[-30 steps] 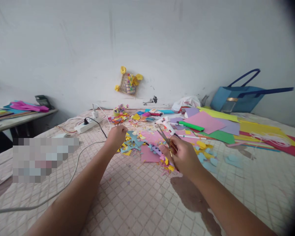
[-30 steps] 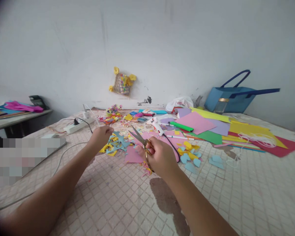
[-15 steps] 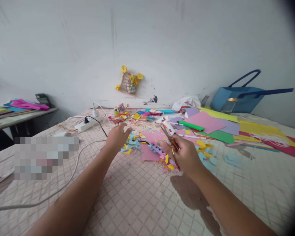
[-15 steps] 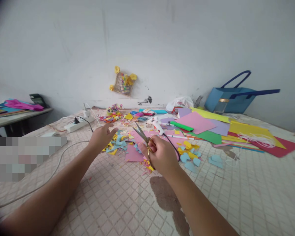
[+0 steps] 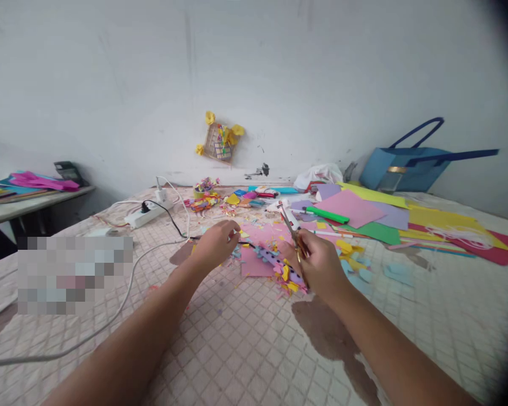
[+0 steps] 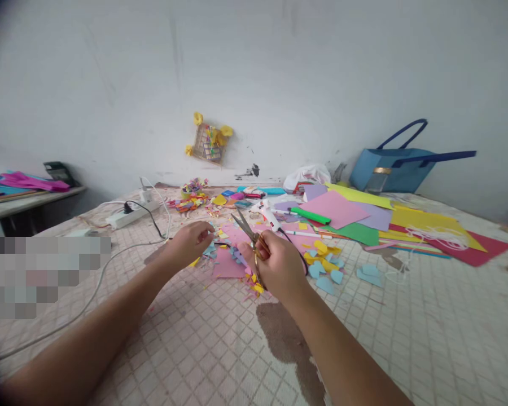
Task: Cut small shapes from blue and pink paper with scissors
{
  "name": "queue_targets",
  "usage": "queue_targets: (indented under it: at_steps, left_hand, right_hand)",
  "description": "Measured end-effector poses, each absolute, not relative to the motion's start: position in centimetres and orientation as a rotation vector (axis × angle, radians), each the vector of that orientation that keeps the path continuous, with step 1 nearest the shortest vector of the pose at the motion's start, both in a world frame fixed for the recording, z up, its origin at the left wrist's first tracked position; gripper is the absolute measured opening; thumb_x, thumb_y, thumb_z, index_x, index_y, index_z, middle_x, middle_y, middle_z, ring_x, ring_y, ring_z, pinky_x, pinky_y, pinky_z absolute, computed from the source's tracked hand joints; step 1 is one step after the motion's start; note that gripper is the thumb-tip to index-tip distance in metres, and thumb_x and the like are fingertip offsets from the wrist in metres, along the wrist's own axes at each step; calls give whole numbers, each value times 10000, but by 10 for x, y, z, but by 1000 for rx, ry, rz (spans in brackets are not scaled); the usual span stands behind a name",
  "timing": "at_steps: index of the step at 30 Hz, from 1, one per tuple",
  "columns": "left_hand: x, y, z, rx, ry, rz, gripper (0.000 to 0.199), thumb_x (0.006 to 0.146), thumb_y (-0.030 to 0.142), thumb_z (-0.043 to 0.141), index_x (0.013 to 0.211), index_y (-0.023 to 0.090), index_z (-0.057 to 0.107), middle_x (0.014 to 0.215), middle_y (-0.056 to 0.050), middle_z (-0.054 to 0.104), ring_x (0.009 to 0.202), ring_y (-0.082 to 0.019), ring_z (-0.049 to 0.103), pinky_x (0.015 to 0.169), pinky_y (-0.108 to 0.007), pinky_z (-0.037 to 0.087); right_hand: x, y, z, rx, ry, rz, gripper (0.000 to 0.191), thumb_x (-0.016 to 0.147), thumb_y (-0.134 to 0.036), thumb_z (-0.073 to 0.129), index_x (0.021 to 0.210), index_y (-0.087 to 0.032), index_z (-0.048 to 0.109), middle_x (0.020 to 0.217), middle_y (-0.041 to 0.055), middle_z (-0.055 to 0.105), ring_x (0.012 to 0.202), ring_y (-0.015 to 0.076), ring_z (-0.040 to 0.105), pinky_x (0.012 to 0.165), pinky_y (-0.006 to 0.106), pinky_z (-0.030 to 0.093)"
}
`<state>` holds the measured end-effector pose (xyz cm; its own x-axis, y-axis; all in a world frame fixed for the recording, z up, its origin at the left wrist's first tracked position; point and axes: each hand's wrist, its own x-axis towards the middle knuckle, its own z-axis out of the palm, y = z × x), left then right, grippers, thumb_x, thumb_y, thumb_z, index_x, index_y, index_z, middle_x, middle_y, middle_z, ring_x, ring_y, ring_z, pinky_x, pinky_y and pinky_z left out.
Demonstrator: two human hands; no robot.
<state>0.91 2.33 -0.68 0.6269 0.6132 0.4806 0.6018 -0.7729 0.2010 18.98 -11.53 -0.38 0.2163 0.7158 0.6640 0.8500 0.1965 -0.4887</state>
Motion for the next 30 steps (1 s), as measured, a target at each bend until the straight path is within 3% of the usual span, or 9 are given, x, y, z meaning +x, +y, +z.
queue_targets:
  at_steps: [7,13,30]
  left_hand:
    - [23,6,-15,2930,717,702,186,795,160,495,888,189,653,874,-60,622,863,-182,568,759,-277,442]
    - [27,4,-23,2984,668,650,254,795,157,511,1014,200,634,940,-73,605,916,-201,552,811,-316,445]
    - [29,17,-30,3052,721,732,165,776,160,546,921,199,613,939,-61,584,913,-206,531,792,-333,429]
  right_hand:
    - [191,-115,-4,-1513,-1546,-220,319,760,-362,545,579,-213,329,493,-72,324,455,94,341,458,205,255]
    - [189,-114,-4,-1518,-1543,-199,340,747,-341,562,571,-216,300,494,-77,296,454,92,325,456,204,247]
    - [190,-114,-5,-1510,-1561,-223,353,758,-362,569,580,-217,301,496,-75,305,459,93,319,458,209,248]
